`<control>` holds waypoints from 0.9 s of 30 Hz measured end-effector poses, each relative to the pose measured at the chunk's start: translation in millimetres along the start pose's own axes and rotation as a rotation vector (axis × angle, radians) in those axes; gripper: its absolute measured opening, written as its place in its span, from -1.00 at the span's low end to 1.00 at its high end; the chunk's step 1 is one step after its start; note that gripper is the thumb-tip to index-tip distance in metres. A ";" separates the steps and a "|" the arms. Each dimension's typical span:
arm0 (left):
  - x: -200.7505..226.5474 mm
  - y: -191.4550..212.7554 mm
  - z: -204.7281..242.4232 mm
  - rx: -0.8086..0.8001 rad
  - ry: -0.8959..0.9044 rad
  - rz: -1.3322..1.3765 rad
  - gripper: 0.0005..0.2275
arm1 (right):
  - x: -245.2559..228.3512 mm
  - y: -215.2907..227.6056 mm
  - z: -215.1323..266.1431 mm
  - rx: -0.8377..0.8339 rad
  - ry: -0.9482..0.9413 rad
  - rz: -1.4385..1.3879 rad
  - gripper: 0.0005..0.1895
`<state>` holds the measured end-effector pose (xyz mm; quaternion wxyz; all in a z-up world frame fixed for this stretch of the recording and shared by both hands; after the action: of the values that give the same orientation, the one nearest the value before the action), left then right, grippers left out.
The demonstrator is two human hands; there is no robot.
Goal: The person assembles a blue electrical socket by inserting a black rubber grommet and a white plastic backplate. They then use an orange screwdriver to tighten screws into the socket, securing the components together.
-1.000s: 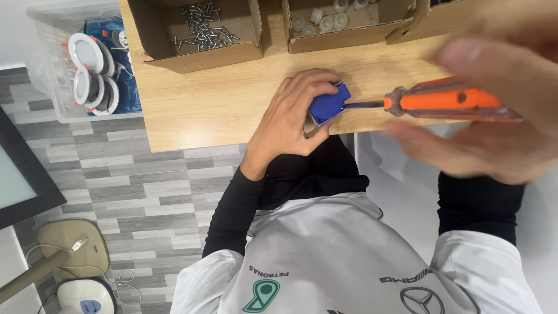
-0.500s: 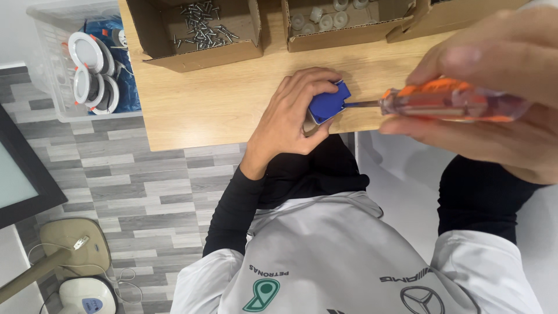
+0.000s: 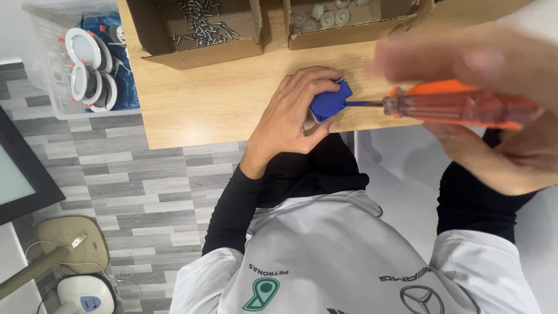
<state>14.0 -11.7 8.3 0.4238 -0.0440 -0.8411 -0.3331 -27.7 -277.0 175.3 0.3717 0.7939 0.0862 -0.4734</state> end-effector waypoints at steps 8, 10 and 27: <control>0.5 -0.1 -0.1 -0.017 0.010 0.000 -0.69 | 2.8 -10.5 -11.9 0.157 -0.688 -0.040 -0.52; 0.7 0.5 -0.2 -0.016 0.012 -0.006 -0.69 | -4.2 -9.9 -9.1 0.202 -0.580 0.239 -0.48; -8.7 -6.6 4.0 -0.001 0.023 -0.058 -0.63 | -18.3 -8.6 -30.8 0.093 -0.492 0.126 -0.54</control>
<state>14.5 -12.6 -3.3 0.4235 -0.0160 -0.8369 -0.3463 -20.6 -246.4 194.3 0.3732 0.6751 -0.0784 -0.6315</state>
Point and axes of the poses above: each hand's wrist, its own z-axis away from the middle knuckle, its own y-axis out of the back of the hand, x = y × z, the point moved 2 cm from there along -z, towards the middle knuckle
